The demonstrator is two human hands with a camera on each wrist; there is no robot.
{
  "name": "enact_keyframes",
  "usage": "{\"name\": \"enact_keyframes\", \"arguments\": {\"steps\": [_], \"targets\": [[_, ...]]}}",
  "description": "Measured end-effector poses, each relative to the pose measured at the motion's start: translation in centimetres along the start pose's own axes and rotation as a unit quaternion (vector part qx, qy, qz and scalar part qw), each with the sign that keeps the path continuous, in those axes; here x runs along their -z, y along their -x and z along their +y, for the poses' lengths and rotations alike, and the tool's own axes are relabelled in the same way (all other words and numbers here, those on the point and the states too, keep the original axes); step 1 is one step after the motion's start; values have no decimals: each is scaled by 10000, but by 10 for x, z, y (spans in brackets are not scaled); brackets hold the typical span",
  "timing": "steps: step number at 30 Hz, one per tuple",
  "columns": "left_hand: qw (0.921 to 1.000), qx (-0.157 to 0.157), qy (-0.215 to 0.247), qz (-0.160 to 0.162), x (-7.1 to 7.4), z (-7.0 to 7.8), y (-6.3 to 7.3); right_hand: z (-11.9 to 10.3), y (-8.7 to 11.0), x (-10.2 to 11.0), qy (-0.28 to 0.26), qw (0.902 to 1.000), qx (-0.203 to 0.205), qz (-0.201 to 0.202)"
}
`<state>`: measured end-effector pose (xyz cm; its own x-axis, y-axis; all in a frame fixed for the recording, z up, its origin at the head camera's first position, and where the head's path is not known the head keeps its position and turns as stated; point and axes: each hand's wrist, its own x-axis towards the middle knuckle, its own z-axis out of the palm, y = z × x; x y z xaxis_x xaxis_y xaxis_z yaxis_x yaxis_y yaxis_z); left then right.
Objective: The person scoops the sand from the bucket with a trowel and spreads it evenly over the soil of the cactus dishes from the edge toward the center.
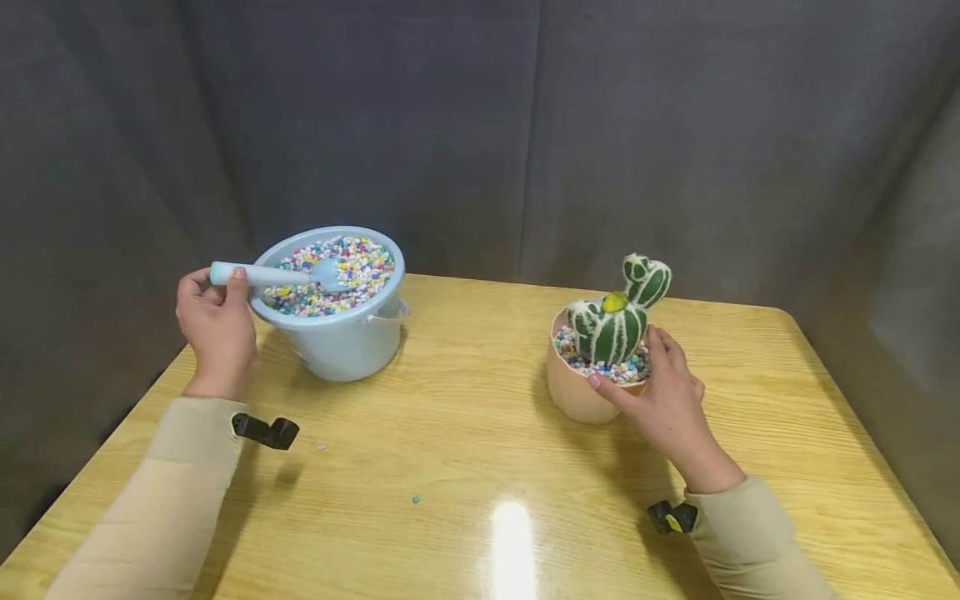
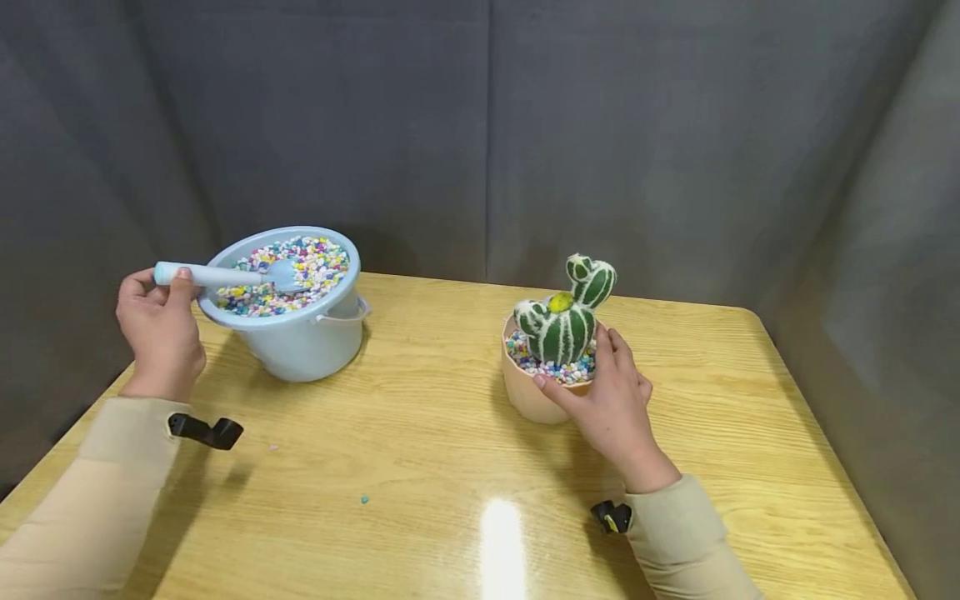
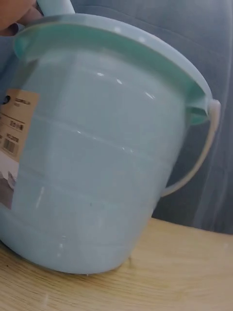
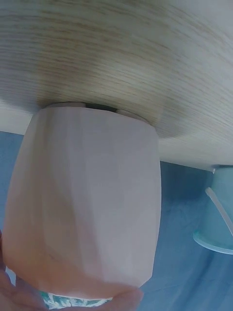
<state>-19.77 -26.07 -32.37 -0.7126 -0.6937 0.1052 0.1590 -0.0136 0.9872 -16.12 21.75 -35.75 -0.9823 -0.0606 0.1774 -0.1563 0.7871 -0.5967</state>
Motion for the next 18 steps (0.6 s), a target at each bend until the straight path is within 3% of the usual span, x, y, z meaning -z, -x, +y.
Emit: {"name": "enact_keyframes", "arguments": {"steps": [6,13,15,18], "targets": [[9928,179,1165,232,9,0,-2,1,3,-4,-21,9999,-58,-100],[9707,7,2389,248,20,10,-6,2,2,-5,-124,9999,25,-4],[9664,-49,2563,213,22,13,-8,2,2,-5,-147,9999,43,38],[9677,-192,2505,208,23,17,-10,1,1,-4,-155,9998,56,77]]}}
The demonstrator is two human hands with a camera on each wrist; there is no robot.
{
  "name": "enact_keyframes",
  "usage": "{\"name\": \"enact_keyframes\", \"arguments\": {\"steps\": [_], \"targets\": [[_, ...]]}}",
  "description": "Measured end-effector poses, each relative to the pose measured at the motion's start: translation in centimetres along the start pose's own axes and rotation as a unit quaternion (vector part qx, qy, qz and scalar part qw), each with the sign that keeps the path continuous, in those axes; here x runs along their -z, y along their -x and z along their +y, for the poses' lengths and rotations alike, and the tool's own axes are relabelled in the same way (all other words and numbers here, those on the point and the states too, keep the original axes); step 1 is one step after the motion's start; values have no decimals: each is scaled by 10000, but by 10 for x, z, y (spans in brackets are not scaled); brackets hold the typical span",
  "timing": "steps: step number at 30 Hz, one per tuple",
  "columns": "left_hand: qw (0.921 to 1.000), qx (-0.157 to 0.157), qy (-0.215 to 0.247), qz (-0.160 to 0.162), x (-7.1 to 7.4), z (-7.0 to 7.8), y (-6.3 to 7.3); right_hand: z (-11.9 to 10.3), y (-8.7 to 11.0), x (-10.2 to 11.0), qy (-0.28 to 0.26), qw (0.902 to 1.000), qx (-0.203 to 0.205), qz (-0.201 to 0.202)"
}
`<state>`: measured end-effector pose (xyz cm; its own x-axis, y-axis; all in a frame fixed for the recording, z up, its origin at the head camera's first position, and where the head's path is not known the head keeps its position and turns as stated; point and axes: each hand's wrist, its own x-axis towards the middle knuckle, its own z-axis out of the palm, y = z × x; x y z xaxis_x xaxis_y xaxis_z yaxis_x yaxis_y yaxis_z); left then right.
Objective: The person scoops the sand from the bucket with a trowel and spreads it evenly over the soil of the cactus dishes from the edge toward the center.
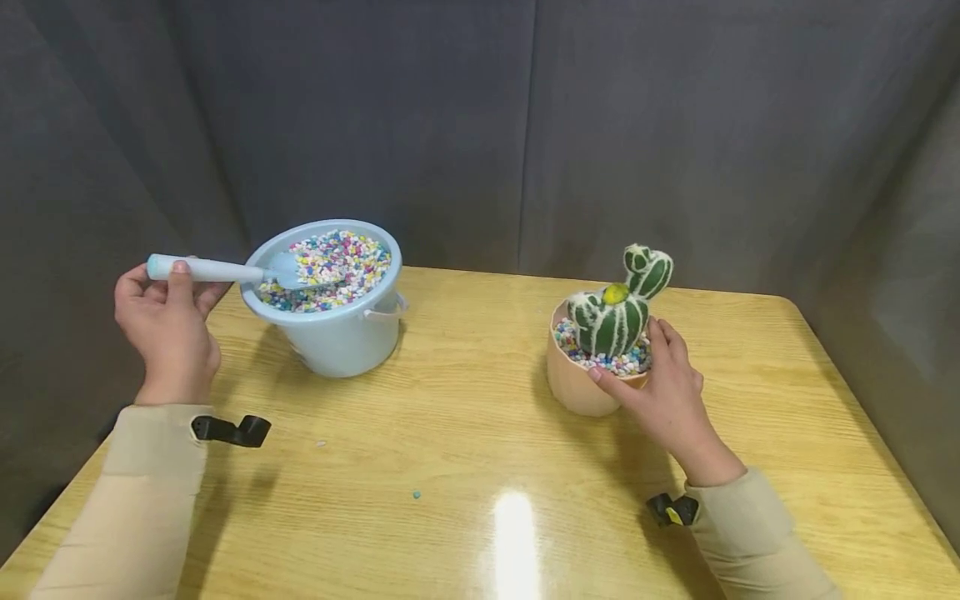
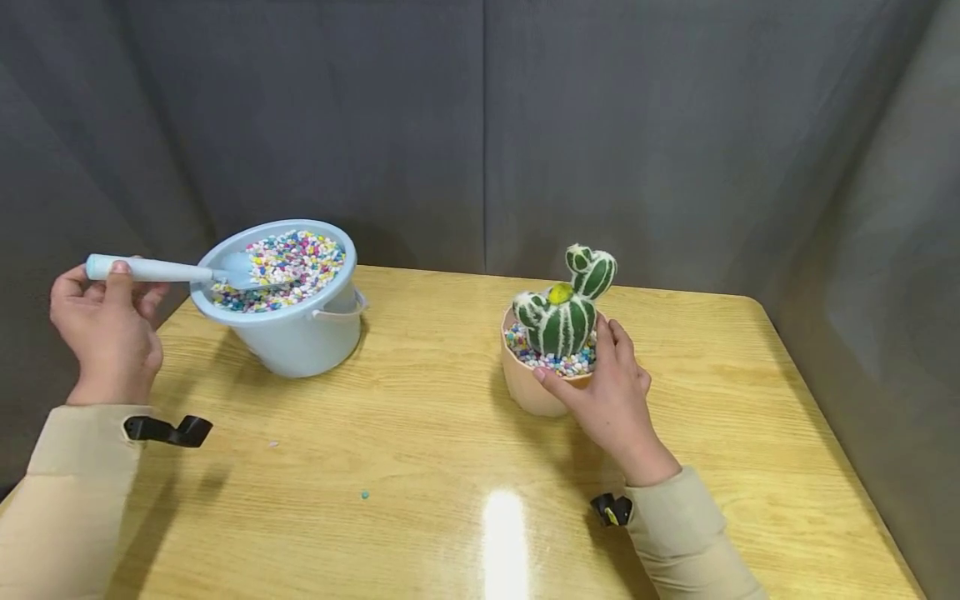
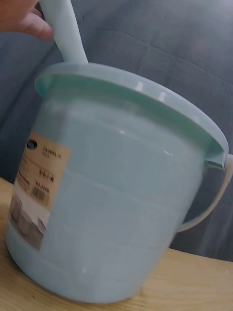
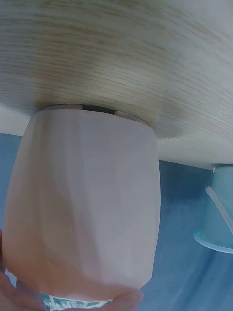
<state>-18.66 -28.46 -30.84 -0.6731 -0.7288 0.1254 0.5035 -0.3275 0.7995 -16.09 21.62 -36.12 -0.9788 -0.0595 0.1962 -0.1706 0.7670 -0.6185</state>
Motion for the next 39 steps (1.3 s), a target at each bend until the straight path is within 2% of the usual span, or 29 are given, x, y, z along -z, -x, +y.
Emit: {"name": "enact_keyframes", "arguments": {"steps": [5,11,16,21,27,33,39], "targets": [[9982,-301,-507,55,-6,5,-1,-1,-1,3,36,9999,-70,-75],[9979,-357,-541,76,-13,7,-1,-1,0,5,48,9999,-82,-96],[9993,-138,-337,90,-14,3,1,1,2,6,18,9999,-91,-69],[9984,301,396,270,-12,-3,3,4,2,6,-102,9999,-40,0],[9913,314,1128,593,-8,-4,3,7,-3,4,-286,9996,44,-12],[9903,368,1212,576,-8,0,6,6,-4,4,-287,9994,-71,-158],[9925,272,1142,343,-17,0,19,5,-4,4,-249,9995,-73,-174]]}}
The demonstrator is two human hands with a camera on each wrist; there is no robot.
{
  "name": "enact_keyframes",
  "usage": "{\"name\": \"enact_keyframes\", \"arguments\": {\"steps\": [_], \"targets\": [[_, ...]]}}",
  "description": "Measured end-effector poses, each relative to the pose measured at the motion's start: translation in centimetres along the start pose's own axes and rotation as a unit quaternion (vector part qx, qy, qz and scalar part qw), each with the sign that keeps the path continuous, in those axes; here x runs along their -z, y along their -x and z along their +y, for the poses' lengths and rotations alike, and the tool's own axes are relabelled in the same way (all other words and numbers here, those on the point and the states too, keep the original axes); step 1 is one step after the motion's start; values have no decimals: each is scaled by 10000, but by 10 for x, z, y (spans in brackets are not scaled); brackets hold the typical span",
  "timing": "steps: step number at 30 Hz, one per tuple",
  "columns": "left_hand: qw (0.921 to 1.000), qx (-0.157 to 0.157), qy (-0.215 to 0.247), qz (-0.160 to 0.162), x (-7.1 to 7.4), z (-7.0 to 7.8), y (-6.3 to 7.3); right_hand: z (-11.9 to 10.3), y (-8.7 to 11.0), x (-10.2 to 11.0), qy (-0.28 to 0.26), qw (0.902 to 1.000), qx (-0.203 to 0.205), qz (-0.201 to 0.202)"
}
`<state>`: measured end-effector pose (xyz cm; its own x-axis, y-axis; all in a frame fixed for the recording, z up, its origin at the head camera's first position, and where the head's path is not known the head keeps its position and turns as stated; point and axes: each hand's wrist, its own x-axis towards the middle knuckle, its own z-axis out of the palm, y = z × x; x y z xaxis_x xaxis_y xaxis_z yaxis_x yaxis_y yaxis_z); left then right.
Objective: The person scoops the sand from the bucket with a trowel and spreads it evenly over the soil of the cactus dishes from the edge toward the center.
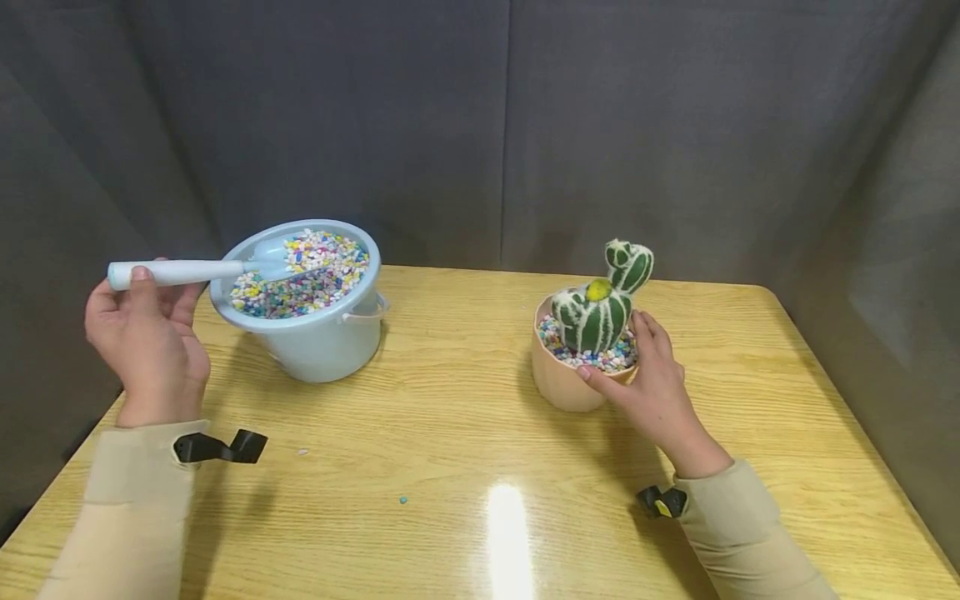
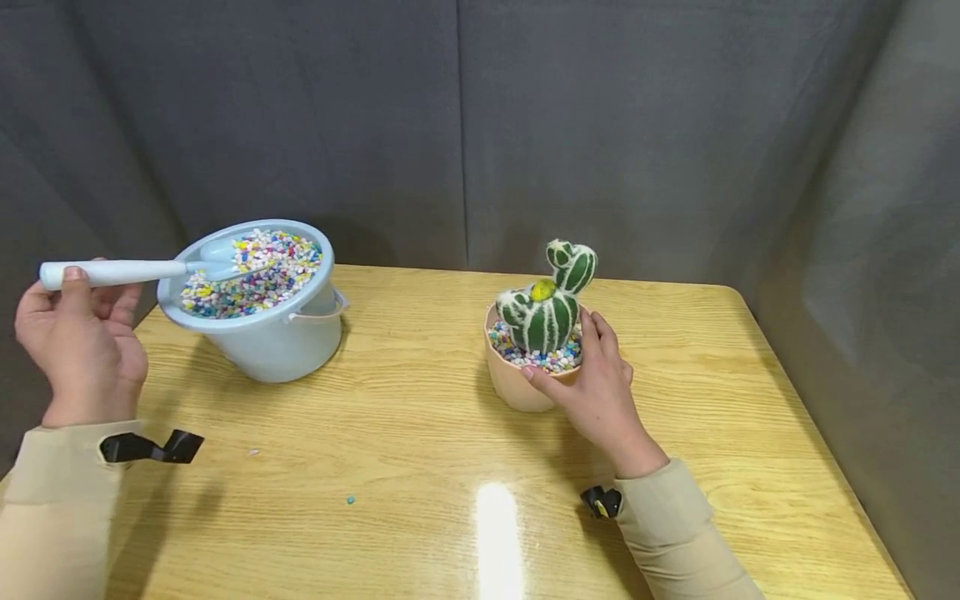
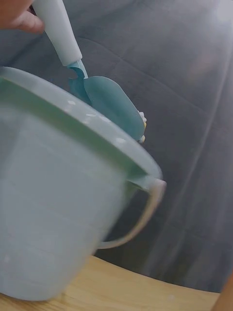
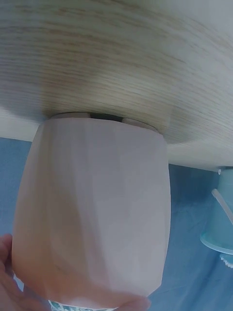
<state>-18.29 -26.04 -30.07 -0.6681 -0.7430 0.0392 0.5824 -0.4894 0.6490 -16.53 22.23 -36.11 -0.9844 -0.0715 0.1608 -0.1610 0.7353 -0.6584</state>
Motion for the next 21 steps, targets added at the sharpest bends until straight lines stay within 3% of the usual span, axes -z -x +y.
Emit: {"name": "enact_keyframes", "arguments": {"steps": [13,21], "targets": [[9972,348,-140,-645,-32,-14,46,0,0,-1,-44,10000,4,2],[9928,496,-123,-1081,-47,-32,71,3,1,0,-32,10000,3,25]]}}
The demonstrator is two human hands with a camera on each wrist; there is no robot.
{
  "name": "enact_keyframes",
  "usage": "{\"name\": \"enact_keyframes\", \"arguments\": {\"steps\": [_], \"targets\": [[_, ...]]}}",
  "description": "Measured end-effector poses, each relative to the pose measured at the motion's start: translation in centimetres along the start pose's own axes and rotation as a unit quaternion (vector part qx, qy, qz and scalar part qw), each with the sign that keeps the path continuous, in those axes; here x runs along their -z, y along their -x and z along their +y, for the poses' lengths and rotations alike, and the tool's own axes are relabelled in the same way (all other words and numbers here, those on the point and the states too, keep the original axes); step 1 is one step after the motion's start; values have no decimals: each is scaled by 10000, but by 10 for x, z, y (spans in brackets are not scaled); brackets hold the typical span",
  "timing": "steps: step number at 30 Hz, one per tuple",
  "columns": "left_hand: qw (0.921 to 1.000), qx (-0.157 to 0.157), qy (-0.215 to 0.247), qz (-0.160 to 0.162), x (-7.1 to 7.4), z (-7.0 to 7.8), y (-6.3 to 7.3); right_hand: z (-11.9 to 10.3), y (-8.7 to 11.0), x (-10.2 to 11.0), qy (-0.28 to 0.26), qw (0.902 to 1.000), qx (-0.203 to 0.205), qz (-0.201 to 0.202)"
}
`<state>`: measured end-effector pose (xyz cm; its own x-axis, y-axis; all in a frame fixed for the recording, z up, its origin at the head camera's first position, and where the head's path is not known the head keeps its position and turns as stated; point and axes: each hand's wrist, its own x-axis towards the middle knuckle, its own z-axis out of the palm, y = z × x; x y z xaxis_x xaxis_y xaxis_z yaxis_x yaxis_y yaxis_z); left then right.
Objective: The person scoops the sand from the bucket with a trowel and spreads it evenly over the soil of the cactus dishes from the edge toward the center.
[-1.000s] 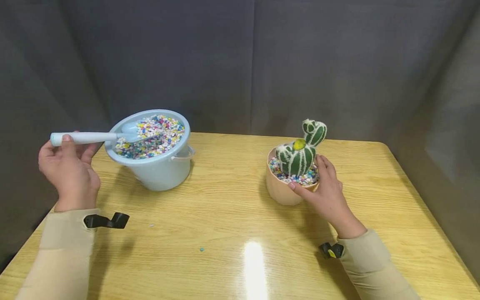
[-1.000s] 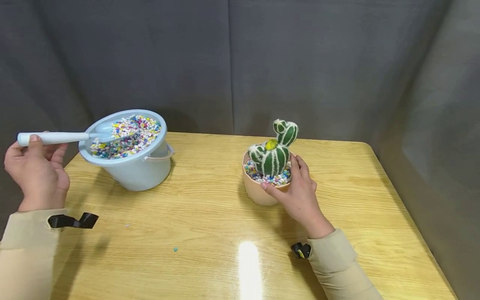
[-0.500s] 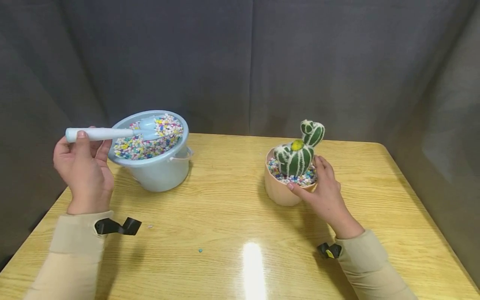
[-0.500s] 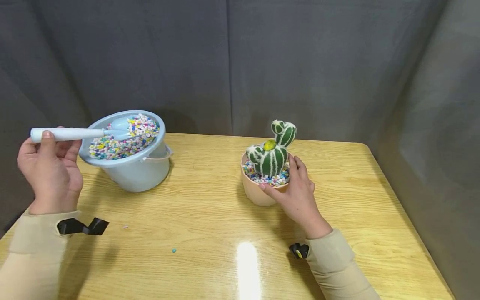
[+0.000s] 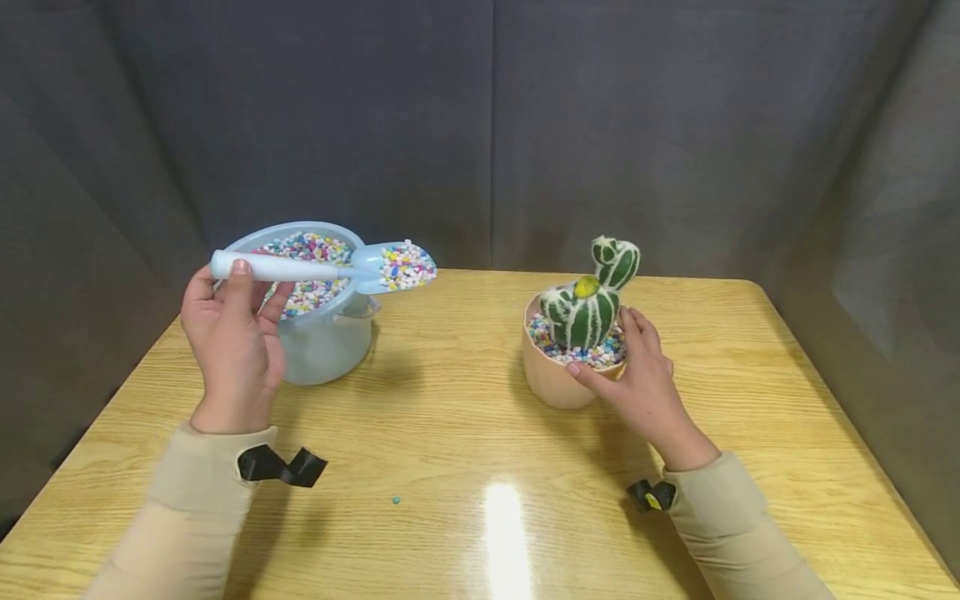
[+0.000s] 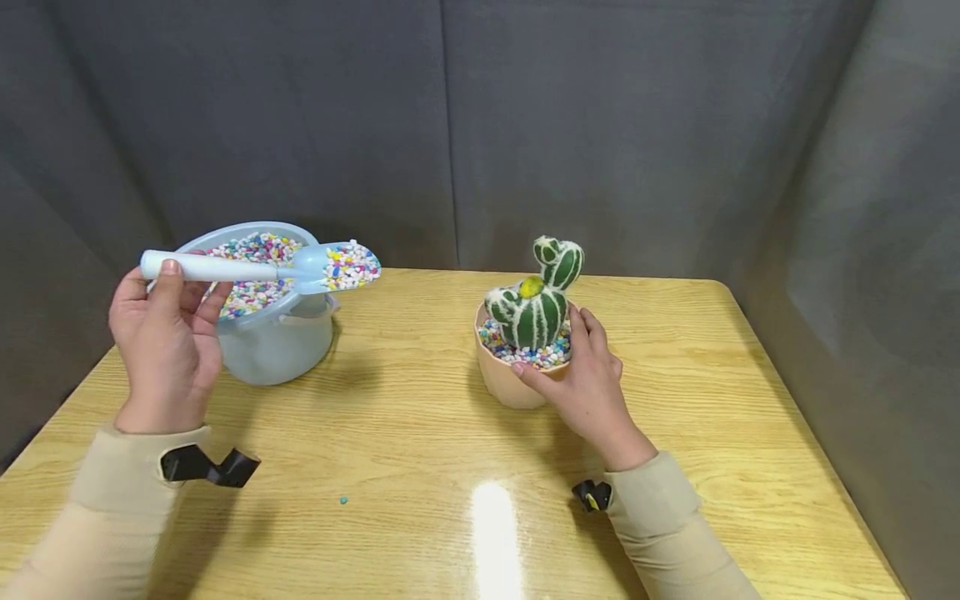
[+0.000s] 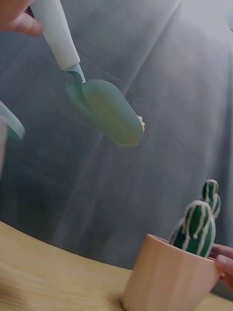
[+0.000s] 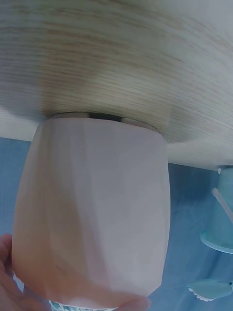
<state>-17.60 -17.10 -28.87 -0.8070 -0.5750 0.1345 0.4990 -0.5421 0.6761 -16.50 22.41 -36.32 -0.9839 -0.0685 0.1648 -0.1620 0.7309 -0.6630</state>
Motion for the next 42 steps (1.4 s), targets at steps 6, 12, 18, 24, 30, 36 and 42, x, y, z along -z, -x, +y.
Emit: {"name": "enact_keyframes", "arguments": {"steps": [6,12,18,24,30,36,42], "targets": [[9994,64,-157,-303,-10,-15,8,0,-1,-2,19,10000,-4,24],[9986,175,-219,-456,-17,-29,15,-1,-2,-3,9,10000,-47,-34],[9964,380,-317,-681,-21,-42,21,-2,-2,-4,40,10000,-51,-18],[9928,464,-602,-930,-22,-51,26,-2,-1,-5,15,10000,-41,-6],[9910,533,-690,-1017,-25,-58,32,-3,-1,-6,-12,10000,-42,-7],[9871,514,-989,-1152,-26,-66,40,-4,-1,-6,-18,10000,-41,-33],[9853,564,-1104,-1177,-30,-72,44,-4,-1,-7,-18,10000,-54,-40]]}}
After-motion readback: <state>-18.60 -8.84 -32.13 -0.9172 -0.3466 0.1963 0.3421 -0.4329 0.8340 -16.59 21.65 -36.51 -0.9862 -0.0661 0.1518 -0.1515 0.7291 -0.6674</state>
